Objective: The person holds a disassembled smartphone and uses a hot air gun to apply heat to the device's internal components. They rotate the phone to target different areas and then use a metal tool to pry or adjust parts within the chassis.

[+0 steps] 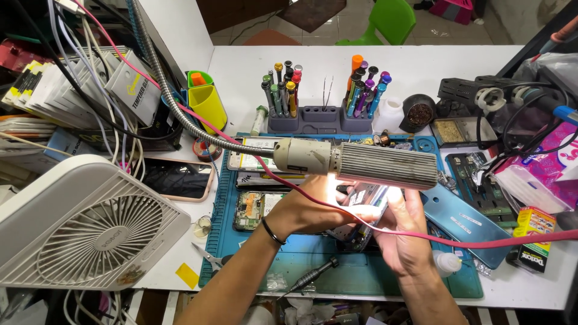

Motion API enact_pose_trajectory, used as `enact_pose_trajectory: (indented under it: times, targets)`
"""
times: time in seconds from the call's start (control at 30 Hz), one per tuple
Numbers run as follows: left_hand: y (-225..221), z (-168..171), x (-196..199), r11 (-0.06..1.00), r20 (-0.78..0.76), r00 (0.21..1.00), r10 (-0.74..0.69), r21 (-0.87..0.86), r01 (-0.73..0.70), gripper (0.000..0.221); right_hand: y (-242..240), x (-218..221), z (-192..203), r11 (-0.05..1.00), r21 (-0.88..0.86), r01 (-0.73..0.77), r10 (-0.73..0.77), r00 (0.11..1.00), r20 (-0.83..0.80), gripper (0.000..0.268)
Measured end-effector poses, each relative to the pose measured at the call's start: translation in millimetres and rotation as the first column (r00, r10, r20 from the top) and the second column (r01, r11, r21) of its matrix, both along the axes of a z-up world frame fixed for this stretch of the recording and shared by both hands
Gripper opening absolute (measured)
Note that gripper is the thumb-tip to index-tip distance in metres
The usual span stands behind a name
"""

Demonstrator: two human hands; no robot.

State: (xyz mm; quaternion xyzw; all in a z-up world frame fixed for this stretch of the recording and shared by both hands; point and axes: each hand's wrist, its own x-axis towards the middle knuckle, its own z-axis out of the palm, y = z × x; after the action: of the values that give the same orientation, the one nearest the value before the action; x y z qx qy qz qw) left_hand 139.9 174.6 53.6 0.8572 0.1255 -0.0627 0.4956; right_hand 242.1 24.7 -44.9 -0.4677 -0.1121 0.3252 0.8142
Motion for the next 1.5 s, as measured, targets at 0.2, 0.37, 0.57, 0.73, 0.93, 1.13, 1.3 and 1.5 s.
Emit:
enact_pose_trajectory:
  times: [0.2, 0.37, 0.57, 0.73, 0.93, 1.13, 1.3, 1.5]
  targets:
    - [-17, 26, -12, 0.992, -0.003, 0.992, 0.124, -0.009, -0.124, 0.035, -4, -3, -2, 0.999, 0.035, 0.01, -0.011, 1.0, 0.023, 0.077]
    - [-30, 14, -17, 0.981, 0.123, 0.983, 0.134, 0.127, -0.149, 0.058, -10, -6, -6, 0.996, 0.089, 0.03, -0.036, 0.997, 0.065, 0.091]
    - [-40, -9, -24, 0.95, 0.249, 0.952, 0.178, 0.21, -0.233, 0.073, -21, 3, -44, 0.954, 0.295, -0.055, 0.022, 0.993, 0.115, 0.081]
    - [-45, -10, -30, 0.928, 0.319, 0.943, 0.099, 0.313, -0.203, 0.083, -23, 1, -52, 0.889, 0.416, -0.19, 0.175, 0.982, 0.074, 0.092]
    - [-48, -12, -35, 0.931, 0.364, 0.928, 0.078, 0.307, -0.199, 0.073, -22, -3, -56, 0.902, 0.401, -0.16, 0.111, 0.984, 0.141, 0.084]
    - [-43, -16, -35, 0.97, 0.393, 0.912, 0.119, 0.152, -0.192, 0.071, -22, -2, -50, 0.932, 0.341, -0.12, 0.055, 0.979, 0.194, 0.087]
    - [-30, -18, -33, 0.968, 0.181, 0.964, 0.196, -0.193, -0.161, 0.091, -9, -23, 5, 0.989, 0.148, -0.029, 0.006, 0.988, 0.155, 0.102]
    - [-18, -45, -32, 0.908, 0.121, 0.981, 0.152, -0.409, -0.09, 0.111, -8, -32, 26, 1.0, -0.02, -0.023, 0.025, 0.995, 0.096, 0.104]
